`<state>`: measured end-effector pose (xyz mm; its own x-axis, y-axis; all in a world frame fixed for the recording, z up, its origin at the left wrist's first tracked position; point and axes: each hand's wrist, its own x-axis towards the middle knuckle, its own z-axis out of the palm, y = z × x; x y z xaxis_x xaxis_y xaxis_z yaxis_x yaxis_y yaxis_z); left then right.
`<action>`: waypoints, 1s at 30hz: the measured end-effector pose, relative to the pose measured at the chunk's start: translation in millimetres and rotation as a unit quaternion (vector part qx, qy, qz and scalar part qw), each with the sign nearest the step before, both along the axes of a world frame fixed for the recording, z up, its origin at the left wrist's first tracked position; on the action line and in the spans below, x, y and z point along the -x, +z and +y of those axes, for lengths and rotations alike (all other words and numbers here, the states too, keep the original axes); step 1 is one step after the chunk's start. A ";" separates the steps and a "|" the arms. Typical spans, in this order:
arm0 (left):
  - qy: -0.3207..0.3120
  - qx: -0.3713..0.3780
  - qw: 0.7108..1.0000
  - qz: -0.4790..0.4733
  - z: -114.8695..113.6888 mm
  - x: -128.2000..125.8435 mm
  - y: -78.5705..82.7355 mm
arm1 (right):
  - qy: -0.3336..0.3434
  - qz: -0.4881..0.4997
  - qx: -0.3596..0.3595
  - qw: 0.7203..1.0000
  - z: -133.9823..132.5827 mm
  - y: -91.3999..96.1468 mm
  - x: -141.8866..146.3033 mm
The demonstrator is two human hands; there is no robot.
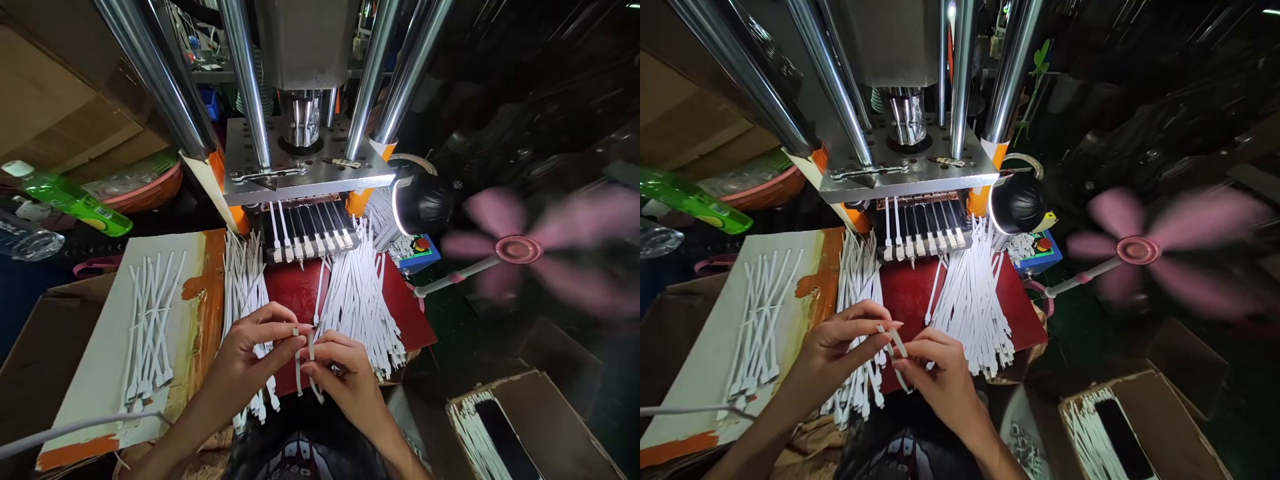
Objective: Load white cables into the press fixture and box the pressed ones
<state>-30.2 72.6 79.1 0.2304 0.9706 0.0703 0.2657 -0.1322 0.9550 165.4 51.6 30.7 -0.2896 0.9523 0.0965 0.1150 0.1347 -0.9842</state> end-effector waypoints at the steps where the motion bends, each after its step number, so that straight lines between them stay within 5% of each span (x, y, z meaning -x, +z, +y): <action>1: 0.002 -0.002 1.000 -0.003 0.6 0.7 1.3 | -0.001 0.001 0.003 1.000 0.4 -1.7 2.1; 9: 0.001 -0.011 0.999 -0.030 4.9 6.8 4.9 | 0.003 0.050 0.040 0.998 7.1 -5.7 15.4; 16: 0.040 -0.034 0.998 0.018 14.8 8.7 3.1 | 0.019 -0.013 0.010 1.000 9.5 -10.1 25.8; 21: 0.146 -0.123 0.978 0.080 67.3 20.5 -10.9 | 0.171 -0.091 0.060 0.979 16.7 -5.5 17.8; 24: 0.170 -0.177 0.956 0.162 118.2 27.6 -28.0 | 0.222 -0.124 0.032 0.967 58.5 17.1 -1.7; 30: 0.191 -0.177 0.943 0.209 190.8 23.5 -50.0 | 0.120 -0.146 -0.037 0.981 193.3 51.0 -9.0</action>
<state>-53.7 263.4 29.1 -0.0512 0.9214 0.3851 0.7015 -0.2413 0.6705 174.4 244.9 81.7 -0.5307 0.8466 0.0418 0.3461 0.2615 -0.9010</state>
